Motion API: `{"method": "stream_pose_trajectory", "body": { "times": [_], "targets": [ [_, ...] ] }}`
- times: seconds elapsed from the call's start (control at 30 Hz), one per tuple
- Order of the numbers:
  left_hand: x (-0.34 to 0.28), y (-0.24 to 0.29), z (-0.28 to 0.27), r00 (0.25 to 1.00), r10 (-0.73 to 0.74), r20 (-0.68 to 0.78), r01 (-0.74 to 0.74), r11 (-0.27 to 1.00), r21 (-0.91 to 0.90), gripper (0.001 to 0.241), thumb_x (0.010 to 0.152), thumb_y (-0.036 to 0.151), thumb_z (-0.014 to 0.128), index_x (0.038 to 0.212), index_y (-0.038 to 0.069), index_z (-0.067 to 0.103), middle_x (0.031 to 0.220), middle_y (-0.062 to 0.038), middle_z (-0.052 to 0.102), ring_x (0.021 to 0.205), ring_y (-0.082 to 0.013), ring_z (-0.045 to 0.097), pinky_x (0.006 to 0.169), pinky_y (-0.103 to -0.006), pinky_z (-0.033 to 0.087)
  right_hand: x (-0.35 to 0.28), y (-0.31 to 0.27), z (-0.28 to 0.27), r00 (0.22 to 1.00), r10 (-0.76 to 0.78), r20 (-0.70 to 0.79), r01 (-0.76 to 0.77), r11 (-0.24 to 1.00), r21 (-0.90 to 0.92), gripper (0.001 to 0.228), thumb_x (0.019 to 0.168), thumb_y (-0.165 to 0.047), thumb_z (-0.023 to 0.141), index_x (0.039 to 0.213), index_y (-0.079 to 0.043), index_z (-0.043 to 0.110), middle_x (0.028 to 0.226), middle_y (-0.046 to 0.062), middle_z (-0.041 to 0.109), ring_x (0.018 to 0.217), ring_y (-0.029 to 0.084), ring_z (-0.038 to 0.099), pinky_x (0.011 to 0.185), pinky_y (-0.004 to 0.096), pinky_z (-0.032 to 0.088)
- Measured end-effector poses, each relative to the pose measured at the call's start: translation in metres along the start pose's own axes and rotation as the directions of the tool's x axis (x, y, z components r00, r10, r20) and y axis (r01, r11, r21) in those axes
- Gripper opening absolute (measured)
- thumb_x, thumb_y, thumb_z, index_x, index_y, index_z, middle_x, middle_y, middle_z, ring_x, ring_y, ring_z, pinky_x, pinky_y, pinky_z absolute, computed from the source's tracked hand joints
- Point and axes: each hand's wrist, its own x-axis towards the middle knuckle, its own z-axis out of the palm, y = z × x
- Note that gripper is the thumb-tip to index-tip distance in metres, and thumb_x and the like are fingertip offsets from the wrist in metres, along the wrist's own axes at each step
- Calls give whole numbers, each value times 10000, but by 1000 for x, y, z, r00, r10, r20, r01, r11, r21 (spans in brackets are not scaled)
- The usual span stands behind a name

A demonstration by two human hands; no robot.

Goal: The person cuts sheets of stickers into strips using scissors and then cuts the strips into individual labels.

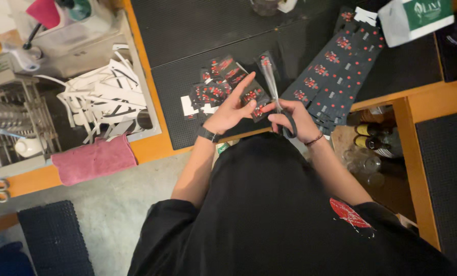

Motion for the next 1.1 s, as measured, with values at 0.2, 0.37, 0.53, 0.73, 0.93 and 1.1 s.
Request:
{"method": "stream_pose_trajectory", "body": {
  "times": [0.2,0.37,0.53,0.73,0.93,1.1],
  "targets": [
    [-15,-6,-21,859,389,-334,-320,916,243,318,1121,132,623,1404,-5,673,1330,-87,718,1125,-91,643,951,-255,536,27,-32,33,985,-153,85,155,988,-20,369,940,-154,682,1273,0,648,839,28,666,758,104,652,718,261,549],
    [-26,28,-29,537,474,-698,-334,879,339,395,997,56,707,1381,2,633,1110,-126,702,833,-112,608,678,-245,486,46,-10,63,969,-212,129,217,976,-25,415,945,-154,701,1317,-22,573,980,0,609,871,80,621,793,243,549],
    [-29,34,-32,433,529,-730,-525,806,273,335,1051,109,625,1373,18,642,1148,-45,693,939,-51,657,821,-257,640,46,6,100,959,-207,195,252,935,-250,400,931,-141,742,1289,-27,604,927,-7,572,832,53,556,758,208,474],
    [-34,17,-30,499,571,-652,-400,819,411,363,1045,85,671,1399,11,644,1183,-62,718,886,-41,611,759,-205,535,52,9,119,959,-245,140,275,926,-259,341,891,-121,787,1170,-20,620,987,-18,496,779,40,496,678,200,423],
    [-42,15,-25,543,529,-652,-346,849,401,373,1007,81,685,1378,52,650,1127,-19,750,800,-25,609,686,-190,527,61,16,124,980,-171,101,178,982,-57,324,926,-125,786,1157,-34,577,917,1,589,782,46,582,688,211,485],
    [-45,8,-27,572,524,-631,-337,851,402,380,1015,78,698,1390,42,655,1024,-4,740,808,-10,574,679,-176,484,64,15,129,959,-267,95,271,962,-28,308,933,-111,774,1146,-31,566,982,0,605,821,49,595,721,222,511]
  ]
}}
